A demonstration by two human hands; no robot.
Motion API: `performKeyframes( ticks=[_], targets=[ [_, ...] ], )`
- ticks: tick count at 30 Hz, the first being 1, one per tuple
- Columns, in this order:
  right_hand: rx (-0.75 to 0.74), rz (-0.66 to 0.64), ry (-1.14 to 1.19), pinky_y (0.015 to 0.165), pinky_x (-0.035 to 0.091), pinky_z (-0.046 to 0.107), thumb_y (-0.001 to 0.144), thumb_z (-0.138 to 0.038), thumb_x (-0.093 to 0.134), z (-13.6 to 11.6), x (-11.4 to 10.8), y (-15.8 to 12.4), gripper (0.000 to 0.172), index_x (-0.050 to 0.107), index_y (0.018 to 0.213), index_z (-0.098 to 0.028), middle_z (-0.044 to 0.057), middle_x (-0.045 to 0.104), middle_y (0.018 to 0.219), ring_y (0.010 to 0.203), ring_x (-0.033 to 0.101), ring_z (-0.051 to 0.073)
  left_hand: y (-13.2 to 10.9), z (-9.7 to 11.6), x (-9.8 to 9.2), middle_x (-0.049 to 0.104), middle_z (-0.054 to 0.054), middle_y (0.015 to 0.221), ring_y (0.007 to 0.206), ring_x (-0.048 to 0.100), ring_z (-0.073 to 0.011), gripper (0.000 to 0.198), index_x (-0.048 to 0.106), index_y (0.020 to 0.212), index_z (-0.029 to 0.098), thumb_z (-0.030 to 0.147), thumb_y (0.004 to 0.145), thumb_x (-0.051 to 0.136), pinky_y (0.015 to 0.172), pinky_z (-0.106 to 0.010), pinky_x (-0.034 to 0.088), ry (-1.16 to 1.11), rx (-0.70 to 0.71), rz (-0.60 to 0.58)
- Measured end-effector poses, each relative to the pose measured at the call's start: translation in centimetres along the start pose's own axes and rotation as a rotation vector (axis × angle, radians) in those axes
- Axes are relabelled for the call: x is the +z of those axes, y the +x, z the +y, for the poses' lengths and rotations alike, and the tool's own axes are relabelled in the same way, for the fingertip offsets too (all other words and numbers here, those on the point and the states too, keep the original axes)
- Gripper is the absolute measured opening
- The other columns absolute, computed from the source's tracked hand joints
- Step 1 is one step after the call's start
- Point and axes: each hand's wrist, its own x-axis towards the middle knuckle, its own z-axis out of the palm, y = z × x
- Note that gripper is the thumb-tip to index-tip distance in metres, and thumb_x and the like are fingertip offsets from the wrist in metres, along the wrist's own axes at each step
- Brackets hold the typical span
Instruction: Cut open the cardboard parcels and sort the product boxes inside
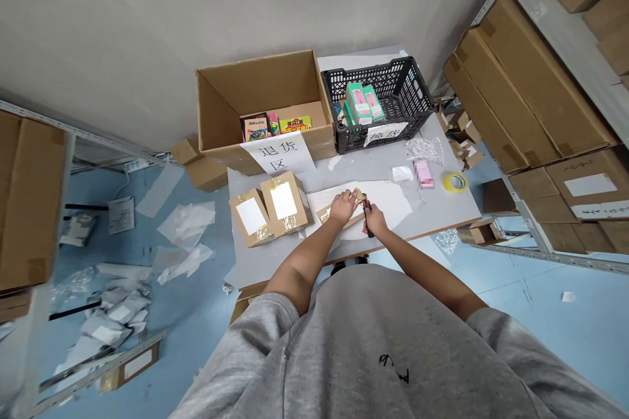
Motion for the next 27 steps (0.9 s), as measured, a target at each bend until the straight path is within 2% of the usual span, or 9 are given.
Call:
performKeyframes(
  ticks=[4,8,13,16,18,21,24,27],
  targets=[
    [-0.049,0.014,0.054,0.044,0.049,0.02,0.114,-0.055,0.053,2.0,-2.4,0.0,0.029,0.054,0.109,-0.027,-0.009,0.059,0.054,0.04,0.061,0.015,0.6,-1.3,-0.4,0.067,-0.021,0.137,0.121,0.068,-0.0342,0.061,0.052,0.169,0.019,0.051,0.117,0.049,0.109,-0.045,0.047,0.002,0.075,-0.003],
    [-0.152,0.092,0.035,0.048,0.051,0.019,0.106,-0.057,0.065,1.4,-4.0,2.2,0.032,0.052,0.102,-0.028,-0.009,0.061,0.064,0.048,0.062,0.012,1.6,-3.3,-1.3,0.066,-0.021,0.143,0.129,0.065,-0.0354,0.071,0.049,0.171,0.02,0.061,0.112,0.056,0.113,-0.045,0.044,-0.012,0.181,0.001],
    [-0.174,0.094,-0.091,0.051,0.049,0.02,0.09,-0.05,0.088,-1.4,-2.9,6.3,0.044,0.053,0.103,-0.027,-0.01,0.06,0.072,0.052,0.061,0.012,1.7,-4.5,-1.3,0.053,-0.028,0.166,0.152,0.053,-0.0404,0.106,0.032,0.178,0.011,0.076,0.101,0.064,0.129,-0.05,0.034,-0.047,0.256,-0.033],
    [-0.16,0.098,-0.142,0.053,0.05,0.021,0.089,-0.046,0.092,-2.8,-1.9,8.1,0.044,0.057,0.107,-0.026,-0.007,0.066,0.077,0.054,0.061,0.012,1.0,-4.3,-0.5,0.037,-0.032,0.178,0.167,0.035,-0.0433,0.127,0.02,0.18,0.004,0.085,0.093,0.066,0.137,-0.054,0.022,-0.068,0.283,-0.031],
    [-0.141,0.105,-0.17,0.053,0.05,0.022,0.088,-0.045,0.093,-3.4,-1.6,9.0,0.044,0.06,0.109,-0.024,-0.004,0.07,0.082,0.056,0.062,0.013,0.5,-4.1,0.0,0.028,-0.033,0.182,0.172,0.024,-0.0444,0.131,0.018,0.179,0.002,0.086,0.091,0.066,0.138,-0.057,0.017,-0.077,0.281,-0.017],
    [-0.111,0.129,-0.226,0.054,0.049,0.023,0.086,-0.045,0.095,-4.2,-1.5,9.8,0.045,0.064,0.111,-0.023,-0.001,0.074,0.086,0.058,0.065,0.014,-0.2,-3.6,0.4,0.028,-0.031,0.182,0.172,0.024,-0.0433,0.114,0.026,0.177,0.005,0.071,0.095,0.07,0.137,-0.058,0.02,-0.089,0.231,0.004],
    [-0.081,0.137,-0.285,0.054,0.048,0.022,0.084,-0.047,0.097,-4.8,-1.4,10.3,0.048,0.065,0.111,-0.023,0.0,0.075,0.085,0.061,0.067,0.014,-0.5,-3.0,0.2,0.045,-0.026,0.173,0.164,0.038,-0.0411,0.084,0.045,0.168,0.014,0.056,0.1,0.071,0.131,-0.057,0.031,-0.091,0.166,0.021],
    [-0.047,0.115,-0.257,0.053,0.048,0.022,0.083,-0.048,0.098,-5.0,-1.4,10.5,0.051,0.065,0.112,-0.022,-0.002,0.073,0.08,0.059,0.066,0.014,-0.3,-2.4,-0.6,0.059,-0.023,0.156,0.151,0.049,-0.0411,0.064,0.06,0.152,0.018,0.054,0.101,0.072,0.121,-0.056,0.04,-0.084,0.127,0.024]
  ],
)
